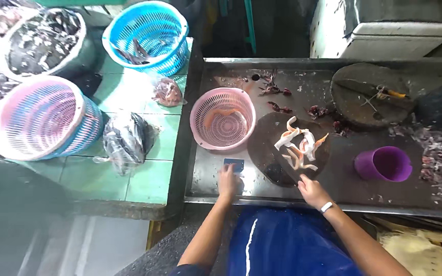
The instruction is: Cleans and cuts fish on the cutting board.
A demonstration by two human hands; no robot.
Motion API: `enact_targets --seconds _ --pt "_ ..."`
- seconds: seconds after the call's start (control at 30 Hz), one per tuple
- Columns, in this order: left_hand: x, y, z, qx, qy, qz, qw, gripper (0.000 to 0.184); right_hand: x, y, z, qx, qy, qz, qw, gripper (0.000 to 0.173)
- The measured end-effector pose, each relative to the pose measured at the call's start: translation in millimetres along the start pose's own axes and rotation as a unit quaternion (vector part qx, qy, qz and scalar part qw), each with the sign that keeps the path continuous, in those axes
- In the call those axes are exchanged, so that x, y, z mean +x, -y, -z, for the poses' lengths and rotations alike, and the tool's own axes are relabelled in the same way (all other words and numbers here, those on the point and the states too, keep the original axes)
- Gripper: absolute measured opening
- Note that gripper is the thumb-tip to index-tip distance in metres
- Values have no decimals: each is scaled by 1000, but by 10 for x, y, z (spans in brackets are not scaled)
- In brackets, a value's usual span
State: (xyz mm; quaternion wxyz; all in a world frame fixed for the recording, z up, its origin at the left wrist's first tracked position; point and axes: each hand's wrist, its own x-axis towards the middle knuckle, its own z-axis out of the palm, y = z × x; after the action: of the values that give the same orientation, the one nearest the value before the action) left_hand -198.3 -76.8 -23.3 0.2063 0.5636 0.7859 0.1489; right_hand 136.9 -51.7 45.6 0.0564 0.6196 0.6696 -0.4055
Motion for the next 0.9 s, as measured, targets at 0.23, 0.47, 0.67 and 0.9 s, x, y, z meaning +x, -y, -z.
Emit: enact_targets --seconds 0.23,0.47,0.67,0.9 --pt "1762 84 625 91 -28 -66 993 40 80 2 68 96 -54 -124 986 44" --pt "3178 -22 86 177 133 -78 972 51 45 -83 -43 185 -124 -169 960 41" --pt "2924 -220 226 13 209 -2 978 46 -49 -239 35 299 -133 -166 930 36" --pt "1901 -1187 823 -399 162 -56 901 53 -13 -444 117 371 -76 -110 919 38"
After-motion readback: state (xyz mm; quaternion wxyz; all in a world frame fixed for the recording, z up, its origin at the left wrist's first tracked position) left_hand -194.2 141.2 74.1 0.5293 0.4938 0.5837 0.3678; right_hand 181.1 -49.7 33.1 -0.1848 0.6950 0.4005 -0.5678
